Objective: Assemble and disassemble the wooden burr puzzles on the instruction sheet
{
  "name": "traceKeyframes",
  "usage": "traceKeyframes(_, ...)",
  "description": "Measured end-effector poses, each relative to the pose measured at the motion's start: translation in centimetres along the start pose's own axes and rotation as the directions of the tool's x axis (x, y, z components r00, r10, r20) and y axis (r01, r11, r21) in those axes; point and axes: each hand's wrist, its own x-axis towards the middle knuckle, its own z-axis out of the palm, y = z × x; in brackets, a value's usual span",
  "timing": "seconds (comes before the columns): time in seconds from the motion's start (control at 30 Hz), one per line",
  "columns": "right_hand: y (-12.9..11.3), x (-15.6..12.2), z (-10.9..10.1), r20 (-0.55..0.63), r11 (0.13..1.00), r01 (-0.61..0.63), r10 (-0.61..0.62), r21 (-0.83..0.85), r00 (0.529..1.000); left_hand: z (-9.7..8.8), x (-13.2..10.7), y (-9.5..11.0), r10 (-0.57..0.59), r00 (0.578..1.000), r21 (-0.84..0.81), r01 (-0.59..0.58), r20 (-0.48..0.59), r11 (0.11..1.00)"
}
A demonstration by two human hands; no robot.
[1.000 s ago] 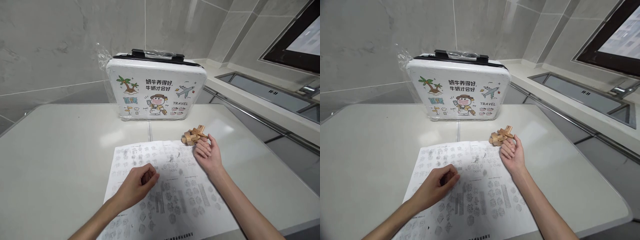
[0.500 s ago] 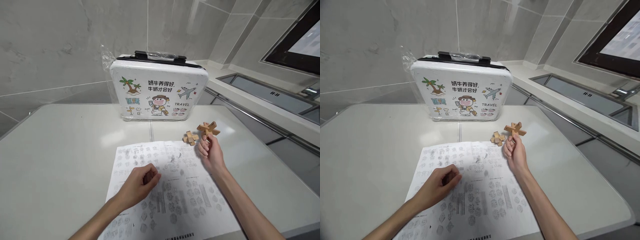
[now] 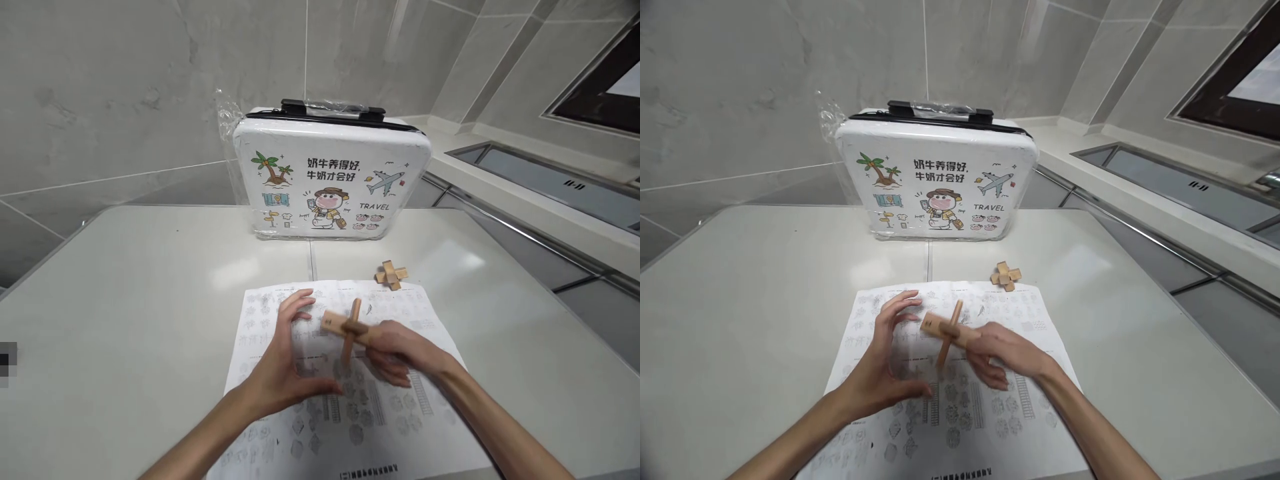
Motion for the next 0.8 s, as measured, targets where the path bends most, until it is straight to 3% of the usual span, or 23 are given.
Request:
traceKeyframes(0.13,-0.1,0.3,1.3,0.176,0.982,-0.181,0.188,-0.052,0.966,-0.3,-0.2,0.3,-0.034,0.953,-0.011,0.039,0.3,0.999)
traceKeyframes(0.2,-0.2,0.5,1.7,0.197,0.979,-0.181,0.196,-0.093,0.96,-0.2,-0.4,0.4,-0.076,0.934,0.01,0.077,0.349,0.997)
traceKeyframes(0.43,-0.8,0.9,2.6,-0.055,0.94,-0.097,0.083,-0.327,0.995,0.1,-0.5,0.2,-0.091,0.973,0.041,0.084,0.214,0.996)
traceKeyframes(0.6,-0.9,1.0,3.1,-0.091,0.903,-0.091,0.058,-0.419,0.994,0.2,-0.6,0.0,-0.07,0.977,0.111,0.049,0.201,0.993)
traceKeyframes(0.8,-0.7,1.0,3.2,-0.167,0.817,-0.026,-0.086,-0.576,0.982,0.2,-0.5,0.0,0.034,0.987,0.081,-0.048,0.159,0.996)
